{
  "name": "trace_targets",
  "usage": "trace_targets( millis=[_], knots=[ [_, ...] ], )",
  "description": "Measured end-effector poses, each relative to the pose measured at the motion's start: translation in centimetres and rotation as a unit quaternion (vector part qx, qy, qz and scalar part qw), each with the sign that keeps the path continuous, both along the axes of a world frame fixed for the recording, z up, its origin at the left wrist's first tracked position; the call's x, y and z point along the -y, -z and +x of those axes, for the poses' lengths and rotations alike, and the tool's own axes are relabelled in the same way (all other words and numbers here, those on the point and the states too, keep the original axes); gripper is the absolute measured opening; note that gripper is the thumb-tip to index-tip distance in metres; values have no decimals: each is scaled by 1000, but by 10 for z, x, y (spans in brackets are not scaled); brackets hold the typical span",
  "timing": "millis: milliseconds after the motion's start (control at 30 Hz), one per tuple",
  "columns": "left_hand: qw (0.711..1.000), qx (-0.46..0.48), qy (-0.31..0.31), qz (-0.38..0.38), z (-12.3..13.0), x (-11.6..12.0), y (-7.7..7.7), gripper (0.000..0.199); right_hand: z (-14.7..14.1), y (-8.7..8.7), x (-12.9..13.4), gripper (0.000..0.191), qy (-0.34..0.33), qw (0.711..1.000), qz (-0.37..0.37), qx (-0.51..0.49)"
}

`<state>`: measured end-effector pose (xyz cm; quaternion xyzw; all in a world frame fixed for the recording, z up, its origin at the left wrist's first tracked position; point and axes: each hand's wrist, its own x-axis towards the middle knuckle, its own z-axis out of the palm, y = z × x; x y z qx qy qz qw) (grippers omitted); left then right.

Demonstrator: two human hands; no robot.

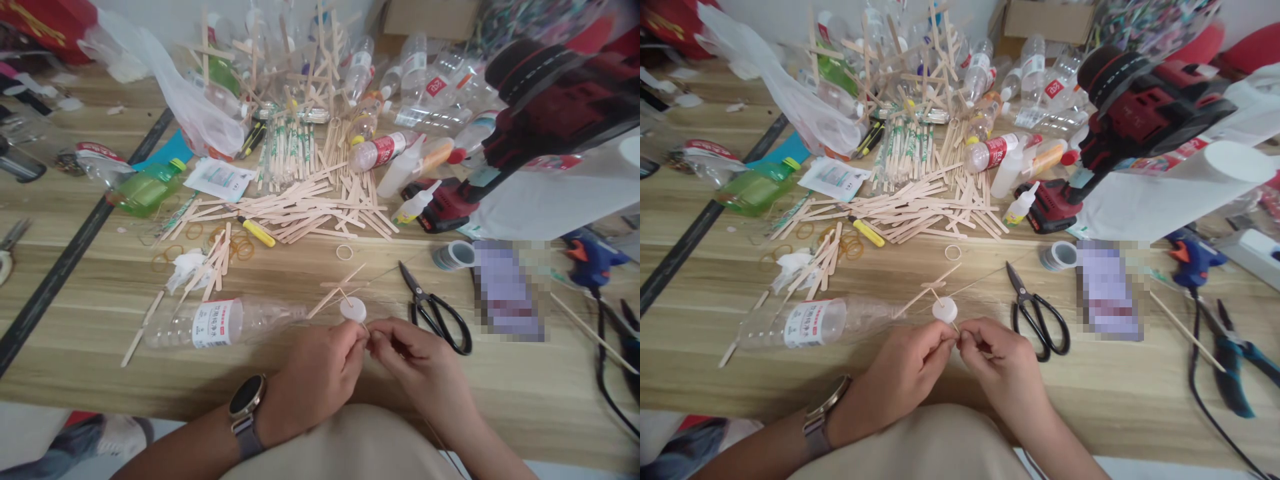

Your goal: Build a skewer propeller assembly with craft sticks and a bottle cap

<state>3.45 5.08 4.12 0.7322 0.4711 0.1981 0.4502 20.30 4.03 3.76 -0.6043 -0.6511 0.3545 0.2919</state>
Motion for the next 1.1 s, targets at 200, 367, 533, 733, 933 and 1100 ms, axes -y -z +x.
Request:
trace_targets(
  millis=[200, 367, 533, 733, 933, 1100],
  knots=[
    [1000, 9, 0, -18, 0, 0, -2, 18, -2, -4, 0, 25, 16, 999, -16, -35],
    [999, 17, -4, -28, 0, 1, -5, 17, -4, -4, -1, 25, 33, 997, -25, -59],
    [999, 20, -5, -37, -1, 2, -7, 18, -5, -3, 0, 25, 50, 995, -43, -74],
    [998, 41, -8, -36, -1, 2, -8, 20, -5, -1, 3, 25, 70, 994, -34, -79],
    [998, 33, -46, -33, -1, 2, -5, 19, -4, -3, 4, 24, 41, 997, 0, -68],
    [997, 30, -65, -20, 0, 1, -3, 18, -2, -7, 5, 19, -15, 994, 111, 17]
  ],
)
